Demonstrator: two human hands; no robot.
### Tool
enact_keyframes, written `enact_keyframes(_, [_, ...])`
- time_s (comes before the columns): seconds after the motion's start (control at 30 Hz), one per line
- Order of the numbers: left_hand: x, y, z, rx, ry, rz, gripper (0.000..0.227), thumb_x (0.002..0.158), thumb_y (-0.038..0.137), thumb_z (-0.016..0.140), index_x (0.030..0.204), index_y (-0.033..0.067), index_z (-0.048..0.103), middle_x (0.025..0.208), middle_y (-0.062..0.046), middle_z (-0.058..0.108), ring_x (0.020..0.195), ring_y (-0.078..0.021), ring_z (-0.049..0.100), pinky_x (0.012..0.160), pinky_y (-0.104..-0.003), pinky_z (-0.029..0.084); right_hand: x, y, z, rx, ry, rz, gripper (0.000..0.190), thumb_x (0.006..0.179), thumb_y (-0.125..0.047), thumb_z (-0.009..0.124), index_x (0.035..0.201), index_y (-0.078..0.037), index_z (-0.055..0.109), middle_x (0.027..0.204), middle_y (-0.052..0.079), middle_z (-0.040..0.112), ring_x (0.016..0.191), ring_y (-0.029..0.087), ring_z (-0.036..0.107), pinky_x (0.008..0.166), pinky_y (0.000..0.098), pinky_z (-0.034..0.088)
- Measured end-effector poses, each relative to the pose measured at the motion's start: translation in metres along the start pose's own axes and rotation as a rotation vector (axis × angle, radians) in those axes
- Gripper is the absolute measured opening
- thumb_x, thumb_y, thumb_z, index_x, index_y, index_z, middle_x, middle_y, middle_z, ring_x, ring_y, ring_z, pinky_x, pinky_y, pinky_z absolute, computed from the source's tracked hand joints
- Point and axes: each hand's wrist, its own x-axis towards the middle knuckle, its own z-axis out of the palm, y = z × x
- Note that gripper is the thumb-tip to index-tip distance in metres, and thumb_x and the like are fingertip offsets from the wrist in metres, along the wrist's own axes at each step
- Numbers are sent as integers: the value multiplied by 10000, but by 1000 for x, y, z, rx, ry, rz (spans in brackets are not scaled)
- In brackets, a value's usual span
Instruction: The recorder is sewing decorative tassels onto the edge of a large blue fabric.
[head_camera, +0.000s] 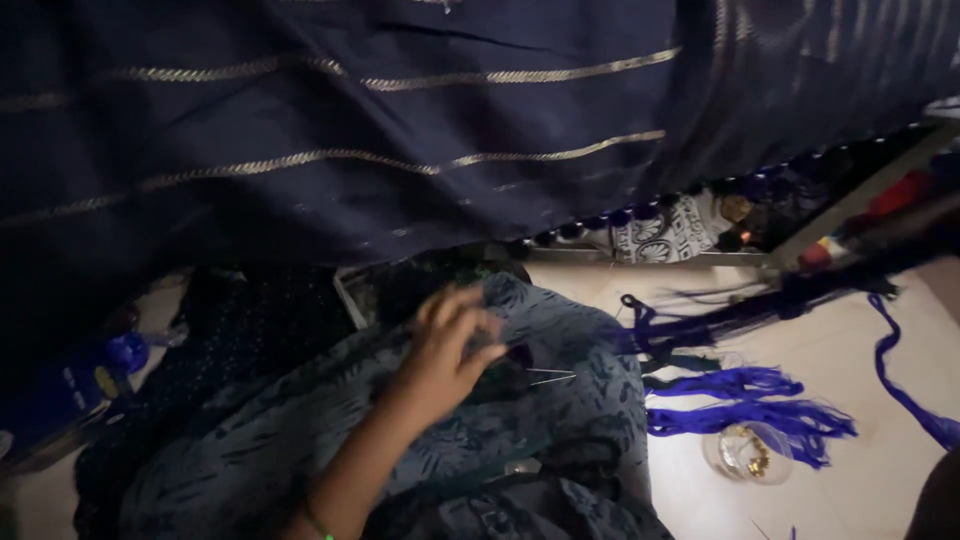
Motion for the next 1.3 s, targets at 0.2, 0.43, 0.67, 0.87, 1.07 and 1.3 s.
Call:
enact_keyframes(0.2, [71,35,-14,-1095,162,-572,435,897,272,768,1190,-28,654,1214,-104,679,1168,-205,611,1046,-338,453,51,-136,122,-252,-102,38,281,899,-75,599,1165,-48,685,1033,78,751,876,200,745,730,328,604])
enact_keyframes(0.43, [88,50,6,-1295,150,-834,415,968,346,693,1108,-43,723,1033,-81,740,919,-140,664,897,-320,542,89,-235,219,-175,-305,-104,303,728,-100,799,1029,-114,761,859,30,755,711,225,730,626,353,569])
enact_keyframes(0.67, [83,59,-3,-1280,111,-833,432,974,378,661,1049,-40,738,1013,-96,759,910,-129,701,928,-296,529,95,-247,241,54,33,-259,192,786,-4,739,966,-57,702,1050,106,746,873,228,695,740,333,559])
enact_keyframes(0.87, [77,60,-25,-1227,131,-806,313,968,281,668,958,-22,745,922,-66,745,875,-120,691,894,-291,527,84,-215,269,275,173,210,108,905,-41,709,1007,-20,737,860,56,737,642,106,630,555,248,496])
enact_keyframes(1.07, [52,54,-23,-1071,127,-795,251,952,174,723,877,-66,728,810,-53,664,727,-87,566,717,-268,448,94,-170,291,707,132,528,107,960,-44,627,999,10,711,737,59,673,561,92,563,484,241,424])
enact_keyframes(1.3, [60,78,-42,-1051,176,-703,140,894,85,745,944,-40,707,864,-70,746,755,-81,663,688,-234,515,96,-183,289,902,98,484,109,890,56,569,870,30,673,665,107,669,533,153,597,463,280,447])
